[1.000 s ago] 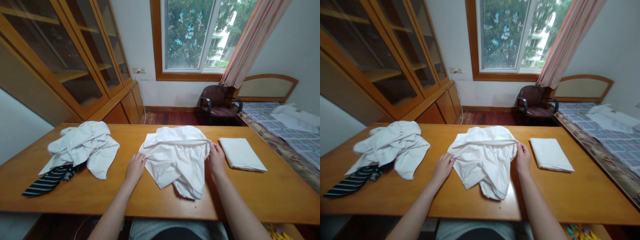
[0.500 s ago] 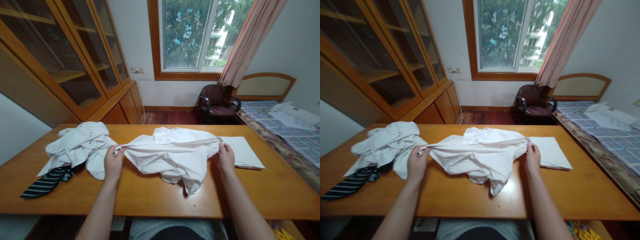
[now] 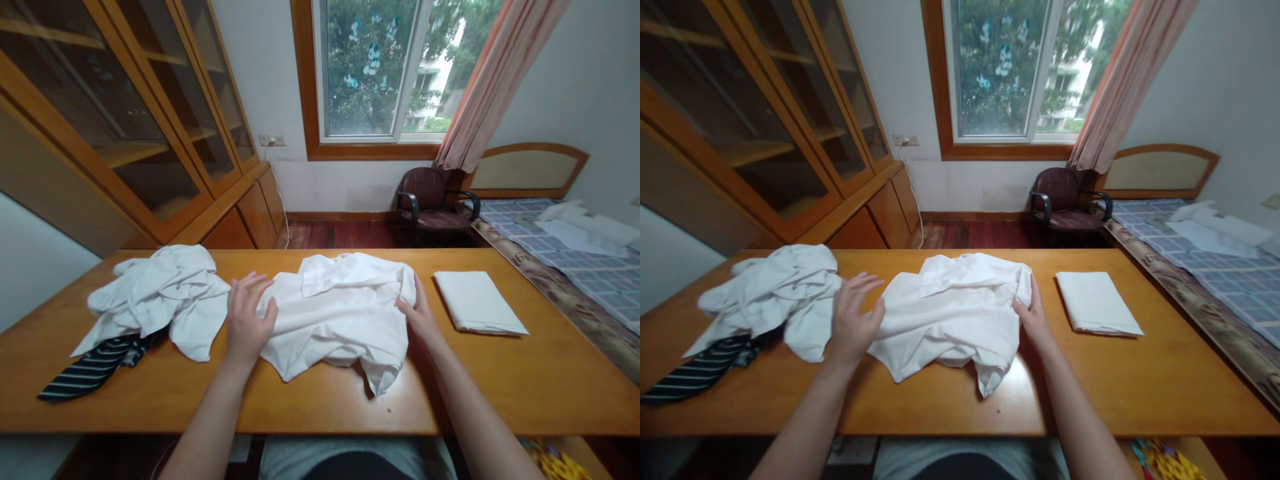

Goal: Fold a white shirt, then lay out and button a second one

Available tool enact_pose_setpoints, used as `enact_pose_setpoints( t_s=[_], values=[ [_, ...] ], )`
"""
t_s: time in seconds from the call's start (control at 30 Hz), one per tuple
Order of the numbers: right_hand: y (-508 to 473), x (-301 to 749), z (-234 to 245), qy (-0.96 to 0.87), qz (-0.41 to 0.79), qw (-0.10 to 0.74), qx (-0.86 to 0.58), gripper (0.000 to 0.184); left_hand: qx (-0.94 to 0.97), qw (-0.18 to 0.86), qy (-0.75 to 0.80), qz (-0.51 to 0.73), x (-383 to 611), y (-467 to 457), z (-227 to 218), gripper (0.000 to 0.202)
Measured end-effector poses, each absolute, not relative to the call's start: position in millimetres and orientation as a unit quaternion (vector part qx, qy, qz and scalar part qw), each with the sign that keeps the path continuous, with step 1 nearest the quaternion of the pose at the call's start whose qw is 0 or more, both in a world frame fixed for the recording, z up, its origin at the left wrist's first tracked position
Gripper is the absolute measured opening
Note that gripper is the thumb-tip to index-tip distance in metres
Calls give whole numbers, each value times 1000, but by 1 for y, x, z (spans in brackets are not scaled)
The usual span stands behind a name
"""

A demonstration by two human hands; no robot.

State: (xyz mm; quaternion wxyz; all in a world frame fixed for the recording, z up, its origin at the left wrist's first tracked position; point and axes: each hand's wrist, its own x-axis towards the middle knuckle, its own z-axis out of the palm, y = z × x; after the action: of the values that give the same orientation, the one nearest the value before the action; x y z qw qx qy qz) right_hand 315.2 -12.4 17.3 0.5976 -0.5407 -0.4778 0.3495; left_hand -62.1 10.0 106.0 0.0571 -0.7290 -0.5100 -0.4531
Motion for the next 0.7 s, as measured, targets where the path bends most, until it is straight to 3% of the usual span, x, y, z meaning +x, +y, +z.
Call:
enact_pose_setpoints(
  t_s=[0.17, 0.3, 0.4, 0.47, 0.6, 0.7],
  values=[
    [-8, 281, 31, -587, 346, 532, -502, 83, -846, -14, -410, -340, -17, 10, 100, 54],
    [-7, 248, 47, -545, 482, 549, -412, 92, -883, -90, -354, -295, 21, 8, 88, 56],
    [-7, 235, 59, -463, 598, 548, -357, 93, -856, -145, -394, -300, 42, 9, 78, 59],
    [-6, 233, 65, -434, 627, 549, -343, 90, -827, -168, -445, -299, 49, 12, 73, 52],
    [-4, 236, 71, -458, 602, 547, -359, 86, -828, -222, -465, -221, 50, 20, 68, 16],
    [-3, 242, 69, -471, 578, 554, -371, 80, -836, -260, -425, -231, 47, 25, 70, 19]
  ],
)
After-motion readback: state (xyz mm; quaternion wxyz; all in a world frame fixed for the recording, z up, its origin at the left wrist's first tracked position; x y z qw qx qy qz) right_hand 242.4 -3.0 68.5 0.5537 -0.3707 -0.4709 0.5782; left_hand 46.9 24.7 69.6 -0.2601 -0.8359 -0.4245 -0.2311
